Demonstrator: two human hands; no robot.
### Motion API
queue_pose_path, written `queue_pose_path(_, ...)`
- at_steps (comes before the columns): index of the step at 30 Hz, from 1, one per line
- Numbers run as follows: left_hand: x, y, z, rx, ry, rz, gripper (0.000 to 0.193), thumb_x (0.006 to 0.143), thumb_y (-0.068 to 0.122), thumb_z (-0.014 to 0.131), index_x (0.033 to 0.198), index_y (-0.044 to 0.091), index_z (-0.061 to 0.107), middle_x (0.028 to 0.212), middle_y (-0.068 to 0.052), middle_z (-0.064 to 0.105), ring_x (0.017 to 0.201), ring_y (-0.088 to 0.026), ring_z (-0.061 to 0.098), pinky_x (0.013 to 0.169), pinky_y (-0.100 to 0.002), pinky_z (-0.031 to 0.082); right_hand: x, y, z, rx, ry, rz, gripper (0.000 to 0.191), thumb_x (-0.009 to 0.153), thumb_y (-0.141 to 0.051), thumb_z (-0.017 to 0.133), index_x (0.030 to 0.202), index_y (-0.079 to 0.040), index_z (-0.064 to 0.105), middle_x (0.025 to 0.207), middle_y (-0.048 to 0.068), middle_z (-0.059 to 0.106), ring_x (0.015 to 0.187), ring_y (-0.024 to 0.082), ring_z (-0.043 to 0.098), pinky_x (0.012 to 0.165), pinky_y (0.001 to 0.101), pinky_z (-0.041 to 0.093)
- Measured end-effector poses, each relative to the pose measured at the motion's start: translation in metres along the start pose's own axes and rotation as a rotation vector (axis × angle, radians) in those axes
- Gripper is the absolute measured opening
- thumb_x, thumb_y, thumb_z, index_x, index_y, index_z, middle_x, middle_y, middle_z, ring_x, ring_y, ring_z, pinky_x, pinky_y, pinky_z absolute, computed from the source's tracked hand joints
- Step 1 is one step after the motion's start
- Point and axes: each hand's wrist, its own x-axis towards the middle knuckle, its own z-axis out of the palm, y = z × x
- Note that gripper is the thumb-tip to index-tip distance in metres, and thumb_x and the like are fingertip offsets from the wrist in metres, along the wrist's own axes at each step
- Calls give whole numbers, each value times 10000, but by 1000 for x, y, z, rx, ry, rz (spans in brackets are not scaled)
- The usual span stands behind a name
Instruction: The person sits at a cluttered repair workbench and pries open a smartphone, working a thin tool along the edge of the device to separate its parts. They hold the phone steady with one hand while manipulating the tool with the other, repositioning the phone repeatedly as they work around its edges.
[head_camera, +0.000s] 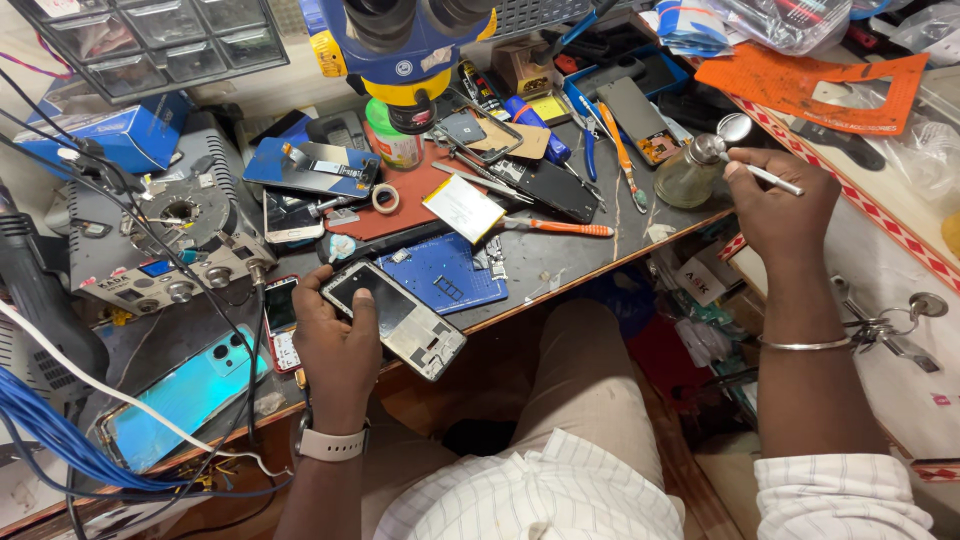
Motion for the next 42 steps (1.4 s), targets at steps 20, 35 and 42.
queue_pose_path(20,6,-6,-4,178,60,63,429,914,152,697,1290,20,537,964,-170,710,770,-264,692,738,-385,550,0,-12,3,12,-68,16,146,992,-60,702,1123,-25,756,1006,46,731,846,86,667,808,264,532)
queue_pose_path(35,13,3,-4,147,13,-34,385,880,87,633,1244,-36,610,706,-180,702,535,-227,641,545,-390,512,-190,-176,123,318,-309,-378,146,926,-48,755,1059,10,741,1037,131,771,873,195,769,755,278,613)
queue_pose_path(42,13,6,-4,177,26,-7,378,885,81,638,1244,-33,609,691,-178,696,543,-224,663,558,-381,521,-183,-171,122,281,-332,-362,115,904,-52,772,989,21,747,1010,132,782,778,168,753,647,254,575)
